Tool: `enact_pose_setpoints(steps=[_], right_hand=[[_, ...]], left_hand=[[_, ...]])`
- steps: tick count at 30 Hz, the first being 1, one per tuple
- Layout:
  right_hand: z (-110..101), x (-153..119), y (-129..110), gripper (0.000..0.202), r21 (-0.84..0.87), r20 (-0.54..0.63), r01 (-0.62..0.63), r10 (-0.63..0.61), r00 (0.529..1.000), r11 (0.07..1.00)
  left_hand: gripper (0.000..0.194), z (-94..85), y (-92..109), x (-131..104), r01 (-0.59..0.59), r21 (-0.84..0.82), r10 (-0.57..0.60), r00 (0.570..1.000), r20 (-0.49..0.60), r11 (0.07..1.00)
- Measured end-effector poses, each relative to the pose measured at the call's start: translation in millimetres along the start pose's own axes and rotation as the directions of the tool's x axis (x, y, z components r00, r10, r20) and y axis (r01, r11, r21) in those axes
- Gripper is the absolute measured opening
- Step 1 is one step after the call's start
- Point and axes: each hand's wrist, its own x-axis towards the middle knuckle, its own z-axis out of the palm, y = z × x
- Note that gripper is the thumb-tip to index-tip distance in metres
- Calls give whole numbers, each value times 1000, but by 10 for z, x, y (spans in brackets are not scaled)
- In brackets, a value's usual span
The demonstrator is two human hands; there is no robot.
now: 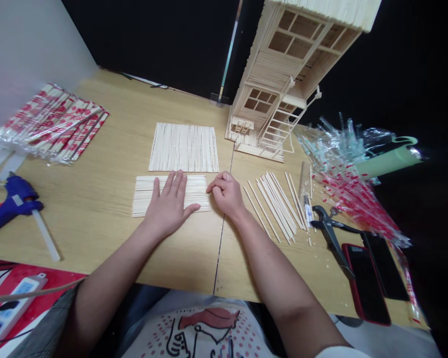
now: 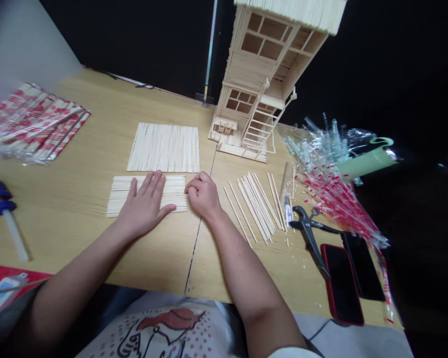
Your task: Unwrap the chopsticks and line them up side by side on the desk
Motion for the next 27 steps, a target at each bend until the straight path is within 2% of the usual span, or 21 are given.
enact_pose_setpoints(steps=[4,9,16,22,27], right_hand=[[-13,-10,-11,33,25,-4,28,-28,1000,999],[-3,-16,-21,33,13,49,16,-16,999,1000],[-17,-35,-15,33,18,34,34,-34,999,999],[-34,-47,-28,33,25,66,29,-31,997,999],[-28,-48,-23,32,22,60,47,-49,997,999]], left_hand=[[87,-10,6,1,4,1,-4,1000,3,1000],[87,-19,15,6,8,-2,-8,1000,14,1000],[87,-17,13,-1,4,-9,-4,1000,5,1000],[84,-20,17,-1,3,-36,-3,1000,-16,999],[84,-34,30,5,10,-25,-10,1000,3,1000]])
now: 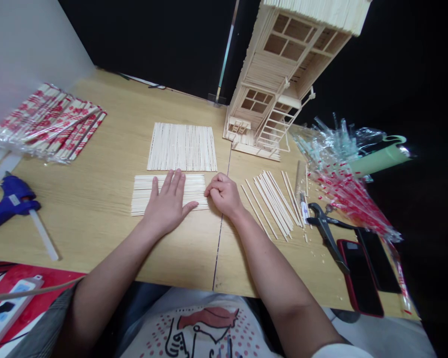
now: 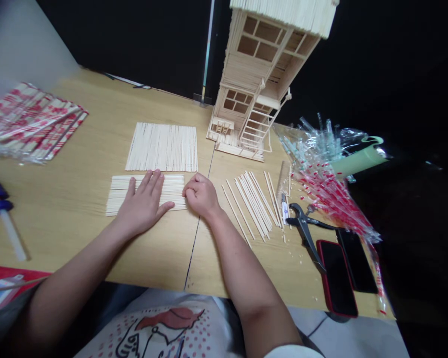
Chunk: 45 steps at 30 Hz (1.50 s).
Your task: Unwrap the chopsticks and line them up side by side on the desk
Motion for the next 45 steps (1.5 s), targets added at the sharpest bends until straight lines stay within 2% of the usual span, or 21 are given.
enact_pose_setpoints(steps=[6,11,20,27,34,41,45], right_hand=[[-33,0,-14,34,32,27,3,-4,1000,999],[-19,-5,11,32,54,58,71,-74,996,996],[-27,-11,13,32,31,66,48,-50,997,998],[-12,-33,38,32,42,79,116,-119,990,992],[-26,-32,30,32,37,89,95,-98,991,995],[-24,-29,37,30,65,128,166,-173,976,984],[-24,-28,37,31,48,141,152,-158,977,987]], left_hand=[[85,-17,1,3,13,18,-13,1000,18,1000],[85,-9,-2,-1,3,16,-3,1000,5,1000],[83,-24,7,-3,8,11,-8,1000,4,1000],[83,-23,10,-2,8,30,-8,1000,13,1000],[84,-17,9,2,18,30,-18,1000,19,999],[84,-13,9,-4,13,38,-14,1000,12,999],[83,-11,7,4,14,38,-14,1000,12,999]])
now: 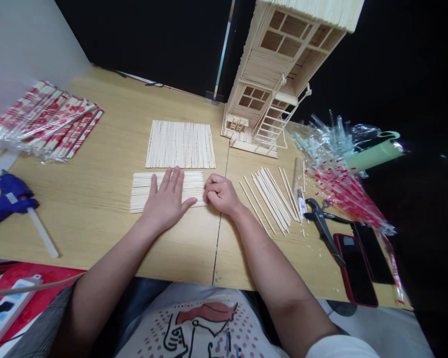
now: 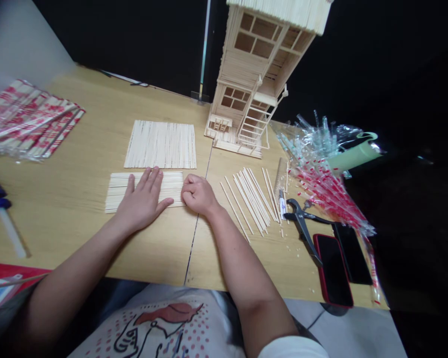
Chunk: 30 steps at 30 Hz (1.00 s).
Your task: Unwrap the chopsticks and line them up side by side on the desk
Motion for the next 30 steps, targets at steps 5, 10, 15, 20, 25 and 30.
enact_pose_setpoints(steps=[5,10,15,20,25,30], right_hand=[[-6,-3,-8,30,53,12,34,-35,999,998],[20,14,-72,31,45,-170,-46,53,984,998],[135,39,-156,24,70,-421,-214,224,879,974],[347,56,-163,39,405,-371,-262,419,829,876],[523,92,-138,50,589,-304,-217,462,833,778],[584,107,-123,54,633,-261,-217,469,844,743]], left_hand=[[83,5,-8,-5,-6,-6,6,1000,-13,1000],[84,30,-16,-8,-11,-16,11,1000,-23,1000],[84,47,-32,-3,-7,2,7,1000,-8,1000],[84,41,-38,-16,-1,-2,1,1000,-6,1000],[84,43,-40,-28,-11,-17,10,1000,-27,1000],[82,41,-34,-25,-6,-38,5,999,-32,999]])
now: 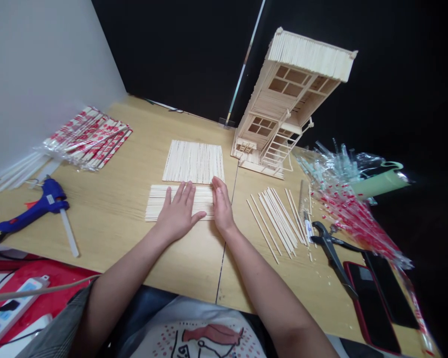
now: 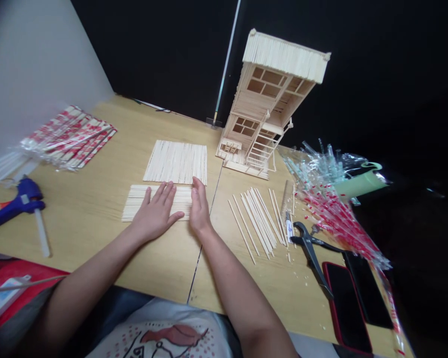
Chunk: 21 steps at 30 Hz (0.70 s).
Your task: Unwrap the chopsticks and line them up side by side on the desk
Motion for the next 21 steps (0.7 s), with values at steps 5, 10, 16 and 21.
enact_pose_setpoints(steps=[5,10,16,21], right_hand=[[-18,48,23,54,1,-13,33,-33,999,999],[-8,97,30,52,27,13,37,-38,999,999],[-4,129,41,52,-9,25,48,-48,999,999],[6,124,19,49,6,39,54,-54,998,999]], left_hand=[[82,-13,2,-1,0,0,0,1000,12,1000],[83,-5,-2,-1,5,6,-5,1000,15,1000],[82,-4,2,0,-3,-3,3,1000,-2,1000],[83,0,-3,1,1,0,-1,1000,1,1000]])
